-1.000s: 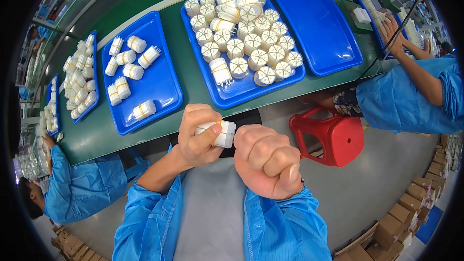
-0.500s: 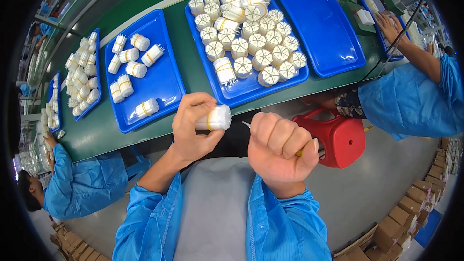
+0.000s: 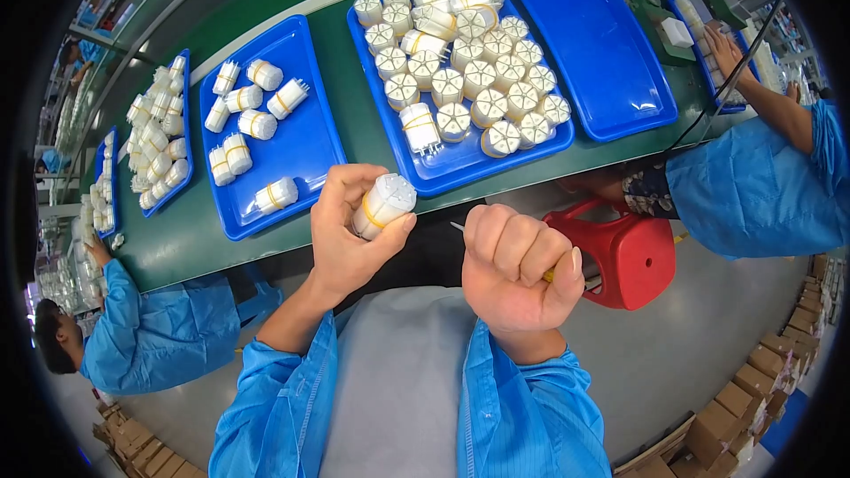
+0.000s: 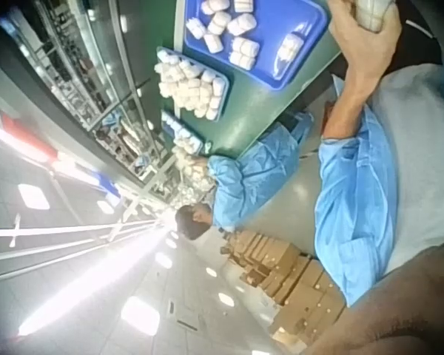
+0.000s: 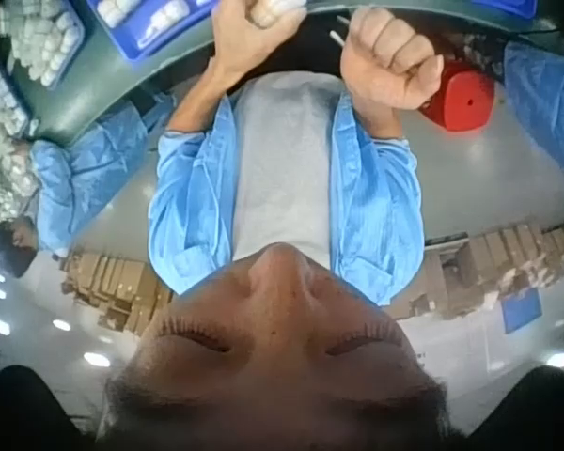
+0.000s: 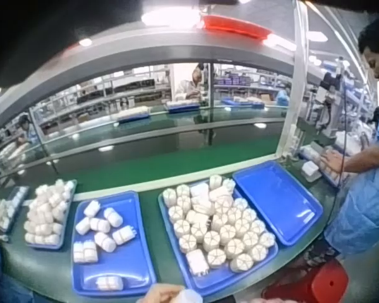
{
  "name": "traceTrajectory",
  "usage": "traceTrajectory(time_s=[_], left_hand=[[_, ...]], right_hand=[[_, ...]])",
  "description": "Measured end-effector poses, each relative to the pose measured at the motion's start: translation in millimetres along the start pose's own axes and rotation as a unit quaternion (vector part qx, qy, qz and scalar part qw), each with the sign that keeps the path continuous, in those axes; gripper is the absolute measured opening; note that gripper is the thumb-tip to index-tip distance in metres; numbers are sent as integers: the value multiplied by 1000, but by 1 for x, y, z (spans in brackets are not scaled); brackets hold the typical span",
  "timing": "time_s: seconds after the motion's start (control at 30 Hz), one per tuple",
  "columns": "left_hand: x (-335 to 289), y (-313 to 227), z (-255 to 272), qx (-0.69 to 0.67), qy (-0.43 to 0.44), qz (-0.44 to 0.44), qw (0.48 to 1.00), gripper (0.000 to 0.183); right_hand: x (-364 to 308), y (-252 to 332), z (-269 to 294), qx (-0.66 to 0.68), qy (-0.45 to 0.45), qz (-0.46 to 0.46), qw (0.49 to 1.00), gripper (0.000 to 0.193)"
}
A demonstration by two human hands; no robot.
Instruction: The person assembles plastic cylindrical components by inserting parts with a small yellow insertion tool, then organizes the assembled components into blue plastic trays.
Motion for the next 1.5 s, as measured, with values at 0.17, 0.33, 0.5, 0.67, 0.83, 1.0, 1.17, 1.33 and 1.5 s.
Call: traceTrajectory(time_s=[0.17,0.33,0.5,0.67,0.83,1.0,1.17,1.33,1.5], left_hand=[[-2,7,-7,-39,35,41,998,43],[-4,7,-10,-34,42,51,997,42],[-4,-11,-15,65,63,-14,996,42],[-4,-27,-18,114,70,-71,988,43],[-5,-29,-21,143,82,-107,980,43],[-6,-17,-24,154,106,-91,978,43],[-18,25,-35,-250,127,206,938,40],[-21,23,-38,-321,139,170,921,47],[-22,23,-36,-370,133,167,904,51]], right_hand=[[1,-3,-1,6,0,0,1000,47],[1,-4,-4,-1,10,-1,1000,47],[6,-9,-15,14,28,-6,1000,48],[10,-18,-17,18,42,-25,999,49],[11,-25,-18,6,62,-50,997,46],[17,-40,-8,50,54,-89,993,44],[23,-19,-3,74,-4,-28,997,46],[19,-11,11,60,-12,-15,998,47],[14,-15,14,58,-26,-20,998,47]])
Point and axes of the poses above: each hand's wrist, its own x-axis towards the middle knuckle, its own z-axis out of the back of the hand, y = z × x, the point moved 10 cm from there along x, towards the middle knuckle, and after that the axes turned 6 degrees about -z, right-handed, at the moved point
